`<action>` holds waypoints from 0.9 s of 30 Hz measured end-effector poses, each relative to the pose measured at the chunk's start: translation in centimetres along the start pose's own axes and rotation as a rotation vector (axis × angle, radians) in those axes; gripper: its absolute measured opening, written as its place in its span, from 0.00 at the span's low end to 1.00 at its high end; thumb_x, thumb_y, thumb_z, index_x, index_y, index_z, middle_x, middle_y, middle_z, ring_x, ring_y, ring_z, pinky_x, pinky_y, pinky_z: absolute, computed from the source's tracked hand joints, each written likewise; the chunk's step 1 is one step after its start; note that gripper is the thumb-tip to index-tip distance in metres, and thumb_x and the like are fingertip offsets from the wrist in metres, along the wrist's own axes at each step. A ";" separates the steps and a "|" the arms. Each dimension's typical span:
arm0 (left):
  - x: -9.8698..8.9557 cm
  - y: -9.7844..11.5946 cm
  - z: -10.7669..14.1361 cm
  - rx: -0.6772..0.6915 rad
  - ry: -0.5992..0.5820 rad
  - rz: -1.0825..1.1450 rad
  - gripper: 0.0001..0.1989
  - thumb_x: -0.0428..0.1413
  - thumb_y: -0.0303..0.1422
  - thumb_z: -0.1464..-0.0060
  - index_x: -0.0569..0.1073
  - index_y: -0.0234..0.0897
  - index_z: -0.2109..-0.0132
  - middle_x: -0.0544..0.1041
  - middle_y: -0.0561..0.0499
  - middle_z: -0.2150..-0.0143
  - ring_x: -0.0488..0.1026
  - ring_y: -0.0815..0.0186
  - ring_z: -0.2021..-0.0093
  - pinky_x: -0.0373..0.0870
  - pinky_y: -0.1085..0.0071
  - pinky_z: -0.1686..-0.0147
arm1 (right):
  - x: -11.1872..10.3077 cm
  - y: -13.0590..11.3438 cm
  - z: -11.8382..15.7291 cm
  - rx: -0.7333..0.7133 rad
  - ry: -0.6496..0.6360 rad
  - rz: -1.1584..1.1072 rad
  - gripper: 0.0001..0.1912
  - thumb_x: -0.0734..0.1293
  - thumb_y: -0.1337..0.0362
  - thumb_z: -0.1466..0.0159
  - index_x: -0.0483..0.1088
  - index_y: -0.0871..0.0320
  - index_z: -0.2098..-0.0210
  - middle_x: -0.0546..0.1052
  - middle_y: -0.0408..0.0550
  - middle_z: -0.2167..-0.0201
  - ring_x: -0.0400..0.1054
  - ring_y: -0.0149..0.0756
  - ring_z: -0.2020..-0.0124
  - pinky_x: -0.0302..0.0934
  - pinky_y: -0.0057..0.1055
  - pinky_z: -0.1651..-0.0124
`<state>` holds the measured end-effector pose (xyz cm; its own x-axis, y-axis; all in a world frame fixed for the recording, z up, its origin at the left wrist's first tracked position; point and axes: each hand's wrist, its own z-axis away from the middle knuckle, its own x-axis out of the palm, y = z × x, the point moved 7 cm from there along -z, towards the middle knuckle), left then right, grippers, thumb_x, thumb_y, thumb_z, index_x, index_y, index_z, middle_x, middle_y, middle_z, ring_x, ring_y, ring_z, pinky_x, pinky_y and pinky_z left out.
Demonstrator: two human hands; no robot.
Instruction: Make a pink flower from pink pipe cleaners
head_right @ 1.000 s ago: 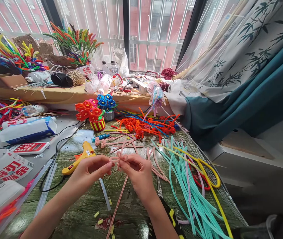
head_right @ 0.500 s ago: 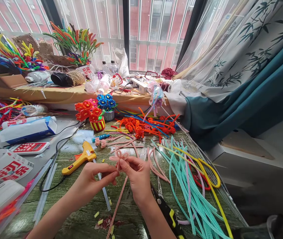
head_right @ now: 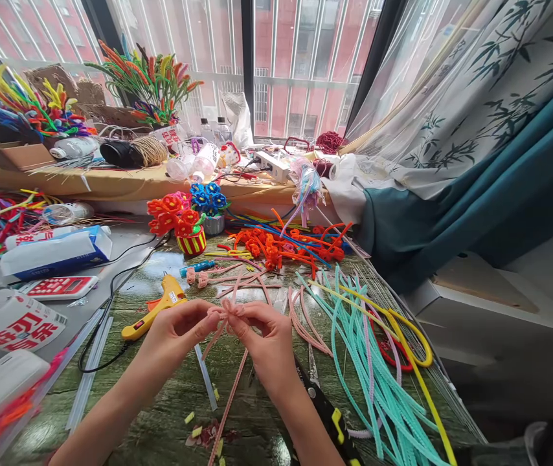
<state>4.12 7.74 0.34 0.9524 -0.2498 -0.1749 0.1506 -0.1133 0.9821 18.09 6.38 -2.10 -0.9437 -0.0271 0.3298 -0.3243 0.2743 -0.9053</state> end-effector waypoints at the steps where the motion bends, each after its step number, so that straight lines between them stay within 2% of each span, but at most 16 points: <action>1: -0.1 0.0 0.0 -0.012 0.000 0.001 0.13 0.59 0.40 0.48 0.77 0.33 0.67 0.76 0.52 0.71 0.70 0.68 0.69 0.65 0.77 0.69 | 0.0 -0.1 0.0 -0.002 0.002 0.010 0.06 0.72 0.69 0.43 0.80 0.51 0.69 0.79 0.43 0.67 0.75 0.35 0.63 0.71 0.29 0.62; 4: -0.1 -0.4 -0.1 -0.079 -0.008 0.029 0.15 0.60 0.42 0.49 0.77 0.32 0.70 0.70 0.55 0.77 0.62 0.72 0.75 0.58 0.78 0.76 | -0.2 -0.1 0.0 0.007 0.007 0.035 0.05 0.73 0.69 0.43 0.80 0.51 0.68 0.79 0.43 0.67 0.75 0.35 0.64 0.72 0.28 0.64; 7: 0.0 -0.7 0.0 -0.136 0.002 0.075 0.16 0.60 0.43 0.50 0.77 0.31 0.71 0.68 0.55 0.78 0.59 0.73 0.76 0.55 0.78 0.78 | -0.2 0.1 0.0 0.023 0.003 0.043 0.06 0.73 0.69 0.44 0.80 0.51 0.68 0.79 0.44 0.65 0.75 0.36 0.63 0.72 0.29 0.63; 16: -0.3 -0.7 0.2 -0.111 0.046 -0.008 0.16 0.61 0.43 0.51 0.77 0.31 0.71 0.73 0.51 0.76 0.63 0.70 0.74 0.60 0.76 0.76 | -0.1 0.4 0.1 0.040 -0.015 0.090 0.04 0.73 0.66 0.44 0.80 0.54 0.68 0.79 0.46 0.67 0.74 0.37 0.66 0.72 0.31 0.64; 21: -0.5 -0.7 -0.1 -0.110 -0.006 -0.036 0.16 0.61 0.43 0.52 0.77 0.32 0.71 0.73 0.52 0.76 0.64 0.69 0.75 0.59 0.76 0.76 | 0.1 0.6 0.0 0.113 -0.026 0.048 0.04 0.74 0.64 0.46 0.80 0.56 0.69 0.79 0.48 0.67 0.73 0.38 0.67 0.71 0.33 0.63; 27: -0.6 -0.1 -0.1 -0.105 -0.058 0.015 0.14 0.62 0.41 0.52 0.77 0.33 0.73 0.75 0.52 0.76 0.67 0.69 0.74 0.61 0.76 0.73 | 0.6 0.5 -0.1 0.232 -0.079 -0.015 0.09 0.76 0.59 0.49 0.79 0.58 0.74 0.76 0.45 0.75 0.70 0.35 0.71 0.68 0.32 0.64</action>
<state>3.59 7.96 0.35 0.9383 -0.3062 -0.1610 0.1662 -0.0091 0.9860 17.34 6.53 -2.29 -0.9379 -0.1073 0.3299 -0.3361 0.0457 -0.9407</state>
